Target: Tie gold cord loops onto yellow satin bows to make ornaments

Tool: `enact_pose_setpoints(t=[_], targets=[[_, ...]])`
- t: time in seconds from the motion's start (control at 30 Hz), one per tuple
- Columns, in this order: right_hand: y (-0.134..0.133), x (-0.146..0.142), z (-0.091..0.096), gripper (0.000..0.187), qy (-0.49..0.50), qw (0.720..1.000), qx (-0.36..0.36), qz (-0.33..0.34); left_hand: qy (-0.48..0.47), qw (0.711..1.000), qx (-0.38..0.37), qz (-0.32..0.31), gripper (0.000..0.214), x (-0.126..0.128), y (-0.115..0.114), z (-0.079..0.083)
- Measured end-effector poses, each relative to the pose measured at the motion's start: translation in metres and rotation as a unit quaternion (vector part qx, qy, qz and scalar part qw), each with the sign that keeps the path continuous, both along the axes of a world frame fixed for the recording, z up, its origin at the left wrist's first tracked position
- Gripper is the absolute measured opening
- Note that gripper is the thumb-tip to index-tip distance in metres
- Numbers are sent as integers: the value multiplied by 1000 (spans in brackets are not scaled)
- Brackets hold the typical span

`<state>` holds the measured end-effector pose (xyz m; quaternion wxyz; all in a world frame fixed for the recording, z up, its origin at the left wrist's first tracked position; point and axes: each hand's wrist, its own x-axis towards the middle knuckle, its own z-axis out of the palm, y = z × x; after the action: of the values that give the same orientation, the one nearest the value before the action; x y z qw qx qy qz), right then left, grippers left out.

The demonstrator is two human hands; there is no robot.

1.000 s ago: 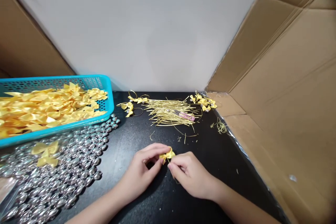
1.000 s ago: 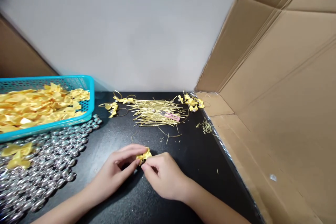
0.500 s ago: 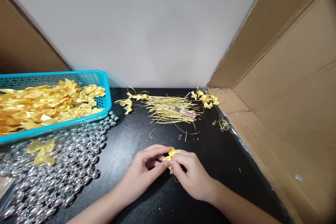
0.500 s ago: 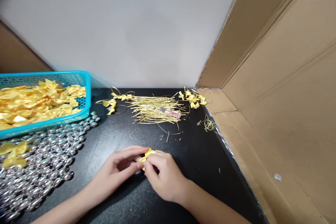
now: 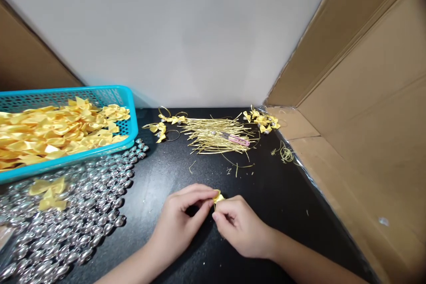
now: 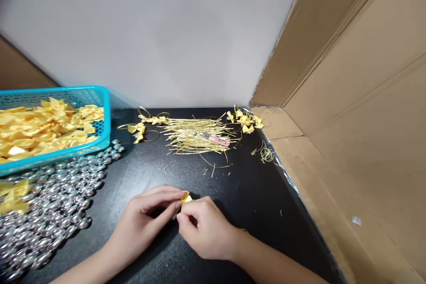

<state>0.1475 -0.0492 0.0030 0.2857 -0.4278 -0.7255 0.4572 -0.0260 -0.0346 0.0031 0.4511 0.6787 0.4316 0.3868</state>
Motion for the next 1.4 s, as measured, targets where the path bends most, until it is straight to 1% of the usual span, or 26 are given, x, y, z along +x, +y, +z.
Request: enact_pose_setpoints(t=[0.07,0.13,0.2,0.27,0.37,0.43,0.47,0.53,0.6,0.67,0.7,0.73,0.8,0.9,0.93,0.97,1.03,1.07,1.17,1.23,1.3,1.33,1.4], targets=[[0,0,0,36,9,1000,-7,-1,12,999,34,-8,23,0,-1,0],[-2,0,1,36,18,1000,-13,-6,13,999,51,-13,25,-2,0,-1],[-4,-1,3,35,32,999,-11,-15,1,999,54,-9,25,-4,2,-1],[-8,-1,5,32,49,999,5,-12,-19,999,43,8,24,-7,4,0],[-11,0,6,31,72,997,14,32,-71,996,33,40,31,-12,5,0],[-10,1,4,35,95,994,-8,47,-85,994,65,32,43,-15,3,1],[-9,2,2,38,116,992,-28,32,-77,992,94,16,48,-17,2,2],[-5,3,-1,41,179,980,-84,-32,-45,986,158,-24,55,-20,0,5],[-1,3,-4,39,247,953,-151,-93,-11,977,206,-59,56,-22,-2,7],[1,2,-5,36,296,928,-198,-109,18,967,240,-78,51,-22,-3,9],[1,1,-5,32,313,920,-207,-107,33,963,254,-78,46,-22,-4,10],[2,0,-5,28,330,915,-207,-106,47,960,265,-73,41,-22,-3,10],[1,-2,-5,19,356,909,-183,-112,65,956,280,-64,32,-21,-3,9],[0,-3,-3,7,351,918,-135,-123,68,952,291,-64,27,-19,-1,9],[-1,-3,-2,2,336,926,-122,-124,66,953,288,-62,27,-19,0,8],[-1,-2,0,3,318,934,-107,-122,61,955,283,-61,28,-18,0,7],[-2,-1,3,11,283,950,-63,-115,43,961,265,-66,29,-18,0,5],[-2,0,4,13,270,956,-33,-112,31,963,257,-79,29,-18,0,3],[-3,1,5,13,242,962,55,-116,12,969,224,-107,30,-17,0,0],[-3,0,4,10,229,961,84,-133,15,975,192,-111,30,-15,-1,2],[-2,0,2,10,226,958,85,-152,14,985,135,-102,30,-11,-2,6],[-2,0,1,10,228,957,80,-160,7,992,90,-93,28,-10,-3,9],[-1,-1,-1,8,230,954,77,-174,-37,997,-30,-60,21,-6,-6,12]])
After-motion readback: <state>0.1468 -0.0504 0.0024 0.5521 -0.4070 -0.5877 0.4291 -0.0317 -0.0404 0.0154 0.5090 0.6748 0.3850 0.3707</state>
